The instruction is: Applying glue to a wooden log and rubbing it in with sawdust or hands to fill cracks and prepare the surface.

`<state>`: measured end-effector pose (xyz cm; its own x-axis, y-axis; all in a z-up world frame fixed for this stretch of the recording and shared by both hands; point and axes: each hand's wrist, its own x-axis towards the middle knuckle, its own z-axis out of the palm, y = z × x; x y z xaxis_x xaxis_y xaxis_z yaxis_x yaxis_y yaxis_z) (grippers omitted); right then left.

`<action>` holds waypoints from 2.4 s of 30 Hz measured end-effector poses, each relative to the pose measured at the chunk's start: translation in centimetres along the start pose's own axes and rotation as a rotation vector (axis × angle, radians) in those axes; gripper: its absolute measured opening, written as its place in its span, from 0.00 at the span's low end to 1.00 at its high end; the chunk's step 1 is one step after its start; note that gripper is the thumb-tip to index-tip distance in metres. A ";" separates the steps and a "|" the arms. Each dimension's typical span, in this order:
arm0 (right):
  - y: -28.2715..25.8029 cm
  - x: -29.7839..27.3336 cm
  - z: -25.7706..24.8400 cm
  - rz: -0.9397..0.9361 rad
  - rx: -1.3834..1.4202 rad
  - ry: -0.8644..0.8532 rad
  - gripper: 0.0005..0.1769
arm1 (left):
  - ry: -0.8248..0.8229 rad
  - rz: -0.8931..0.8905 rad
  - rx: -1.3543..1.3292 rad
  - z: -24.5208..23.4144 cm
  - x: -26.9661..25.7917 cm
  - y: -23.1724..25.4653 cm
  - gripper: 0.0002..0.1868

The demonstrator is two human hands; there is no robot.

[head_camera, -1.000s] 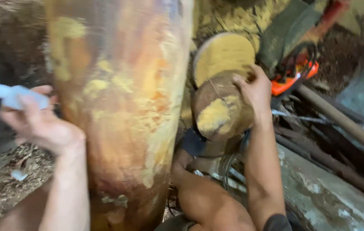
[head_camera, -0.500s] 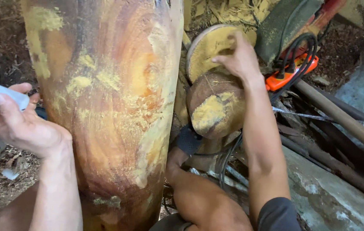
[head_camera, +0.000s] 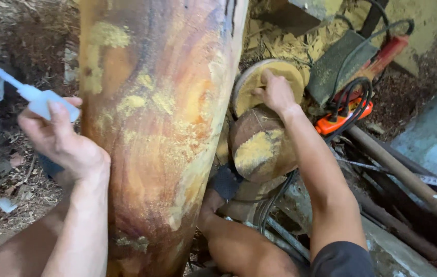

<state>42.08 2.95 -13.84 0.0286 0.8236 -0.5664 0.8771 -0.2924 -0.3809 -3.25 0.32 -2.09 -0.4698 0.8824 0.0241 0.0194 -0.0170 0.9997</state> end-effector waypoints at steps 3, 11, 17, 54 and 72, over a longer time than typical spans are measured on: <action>3.4 0.6 1.6 -0.191 -0.041 0.189 0.14 | 0.044 -0.067 -0.071 0.3 0.0 -0.2 0.16; 0.2 -1.1 -1.9 0.048 0.349 0.041 0.06 | 0.201 -0.113 0.007 2.1 -0.5 0.7 0.15; -18.8 -8.3 -11.9 -0.361 0.195 0.070 0.06 | 0.064 -0.172 -0.175 2.4 3.7 -2.9 0.23; -32.3 -4.1 -10.6 -1.138 -0.270 0.111 0.38 | -0.514 -0.005 -0.277 10.0 6.4 3.7 0.21; -45.6 -5.2 -10.6 -0.413 -0.705 -0.325 0.24 | -0.060 0.044 0.101 -7.3 6.9 2.1 0.19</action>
<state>6.96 17.18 14.20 -0.3999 0.5871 -0.7038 0.8821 0.4550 -0.1217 -12.85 2.95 0.22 -0.4128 0.9085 0.0647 0.1290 -0.0120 0.9916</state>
